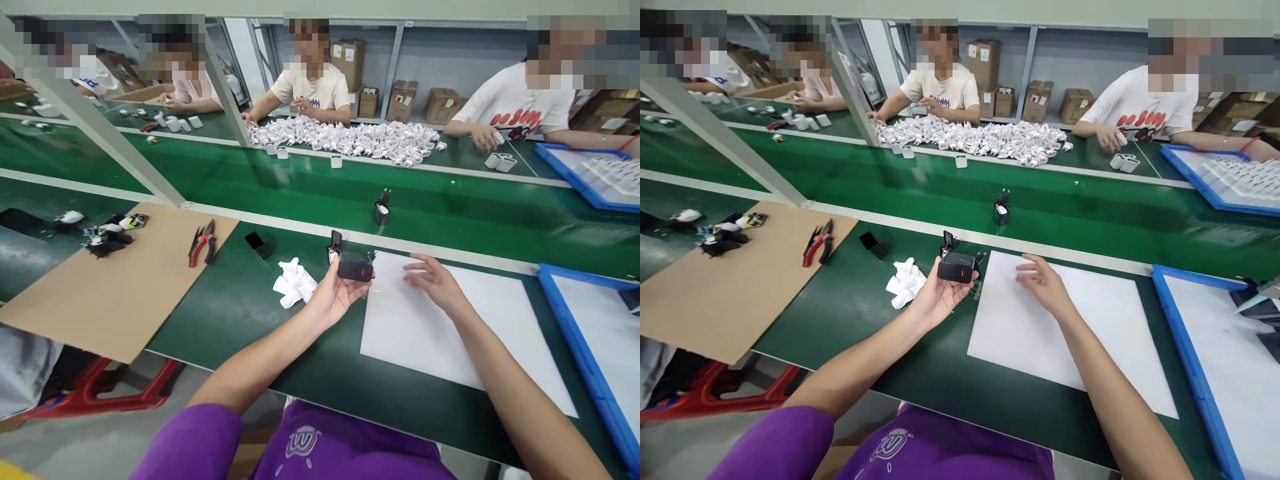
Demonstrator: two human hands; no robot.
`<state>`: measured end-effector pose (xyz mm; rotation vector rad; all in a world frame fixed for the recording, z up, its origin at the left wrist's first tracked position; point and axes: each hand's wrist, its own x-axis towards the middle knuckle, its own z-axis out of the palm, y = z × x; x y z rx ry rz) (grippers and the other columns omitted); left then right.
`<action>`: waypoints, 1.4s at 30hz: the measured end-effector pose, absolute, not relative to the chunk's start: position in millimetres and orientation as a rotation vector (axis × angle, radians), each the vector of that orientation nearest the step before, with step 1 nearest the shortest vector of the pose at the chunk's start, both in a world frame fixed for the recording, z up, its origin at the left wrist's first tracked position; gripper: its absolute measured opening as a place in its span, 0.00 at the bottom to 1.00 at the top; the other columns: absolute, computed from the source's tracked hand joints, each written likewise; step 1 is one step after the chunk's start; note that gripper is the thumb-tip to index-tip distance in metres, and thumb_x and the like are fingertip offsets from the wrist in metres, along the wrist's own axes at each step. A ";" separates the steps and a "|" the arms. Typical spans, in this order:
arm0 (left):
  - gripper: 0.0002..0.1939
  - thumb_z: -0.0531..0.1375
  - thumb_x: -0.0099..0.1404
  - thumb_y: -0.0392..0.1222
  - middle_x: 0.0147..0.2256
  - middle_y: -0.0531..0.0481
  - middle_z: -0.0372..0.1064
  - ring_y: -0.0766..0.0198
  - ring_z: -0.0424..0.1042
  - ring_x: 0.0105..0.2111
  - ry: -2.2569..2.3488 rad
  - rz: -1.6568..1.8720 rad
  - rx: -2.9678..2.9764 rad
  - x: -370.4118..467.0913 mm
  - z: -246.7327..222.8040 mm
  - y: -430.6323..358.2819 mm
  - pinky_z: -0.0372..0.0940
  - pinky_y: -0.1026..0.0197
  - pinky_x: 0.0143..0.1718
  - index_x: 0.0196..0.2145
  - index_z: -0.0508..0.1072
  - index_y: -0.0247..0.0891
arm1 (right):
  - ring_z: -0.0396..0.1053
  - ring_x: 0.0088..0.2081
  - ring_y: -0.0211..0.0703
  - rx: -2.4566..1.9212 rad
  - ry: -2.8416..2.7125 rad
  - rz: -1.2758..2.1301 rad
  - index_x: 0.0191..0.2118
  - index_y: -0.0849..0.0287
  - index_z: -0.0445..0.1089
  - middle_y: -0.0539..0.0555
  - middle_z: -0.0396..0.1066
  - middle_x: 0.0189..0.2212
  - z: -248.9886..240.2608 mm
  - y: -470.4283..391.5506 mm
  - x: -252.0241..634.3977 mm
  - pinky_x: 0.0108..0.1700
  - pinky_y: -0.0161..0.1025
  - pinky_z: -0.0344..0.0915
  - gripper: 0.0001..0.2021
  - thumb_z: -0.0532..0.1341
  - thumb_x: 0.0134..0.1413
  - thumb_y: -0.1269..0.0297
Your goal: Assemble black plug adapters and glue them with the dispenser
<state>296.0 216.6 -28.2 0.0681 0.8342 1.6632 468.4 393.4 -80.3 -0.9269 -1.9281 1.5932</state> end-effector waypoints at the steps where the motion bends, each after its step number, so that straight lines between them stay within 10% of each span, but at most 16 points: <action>1: 0.28 0.46 0.72 0.55 0.32 0.39 0.77 0.64 0.76 0.30 0.846 1.674 0.057 295.5 -28.1 216.9 0.72 0.67 0.33 0.40 0.75 0.26 | 0.72 0.41 0.54 -0.942 -1.927 1.558 0.53 0.59 0.63 0.62 0.70 0.45 -81.8 403.6 459.9 0.44 0.51 0.69 0.37 0.68 0.39 0.43; 11: 0.26 0.51 0.69 0.57 0.35 0.39 0.77 0.63 0.76 0.31 0.894 1.779 0.114 287.8 -42.6 219.2 0.71 0.65 0.36 0.41 0.75 0.27 | 0.63 0.53 0.55 -1.332 -1.902 1.146 0.59 0.62 0.59 0.64 0.60 0.55 -84.2 489.0 339.5 0.56 0.51 0.61 0.31 0.68 0.51 0.64; 20: 0.23 0.56 0.68 0.54 0.42 0.40 0.75 0.59 0.75 0.40 0.809 1.886 0.263 282.7 -41.2 214.9 0.70 0.60 0.42 0.50 0.71 0.31 | 0.67 0.46 0.47 -1.375 -1.864 1.101 0.47 0.64 0.68 0.56 0.68 0.44 -102.7 499.2 339.3 0.52 0.51 0.65 0.13 0.62 0.63 0.59; 30: 0.32 0.67 0.53 0.61 0.45 0.41 0.73 0.54 0.72 0.46 0.863 1.889 0.475 281.3 -41.9 211.9 0.67 0.55 0.46 0.47 0.69 0.36 | 0.70 0.46 0.52 -0.953 -1.914 1.308 0.47 0.62 0.66 0.62 0.71 0.44 -87.7 444.7 411.8 0.48 0.45 0.67 0.27 0.63 0.51 0.44; 42: 0.27 0.70 0.52 0.41 0.50 0.42 0.67 0.54 0.66 0.53 1.543 1.423 1.268 295.4 -62.2 210.9 0.61 0.52 0.55 0.47 0.64 0.41 | 0.71 0.42 0.57 -0.946 -2.301 1.068 0.52 0.58 0.64 0.61 0.72 0.43 -86.2 364.5 524.9 0.45 0.52 0.69 0.28 0.61 0.54 0.42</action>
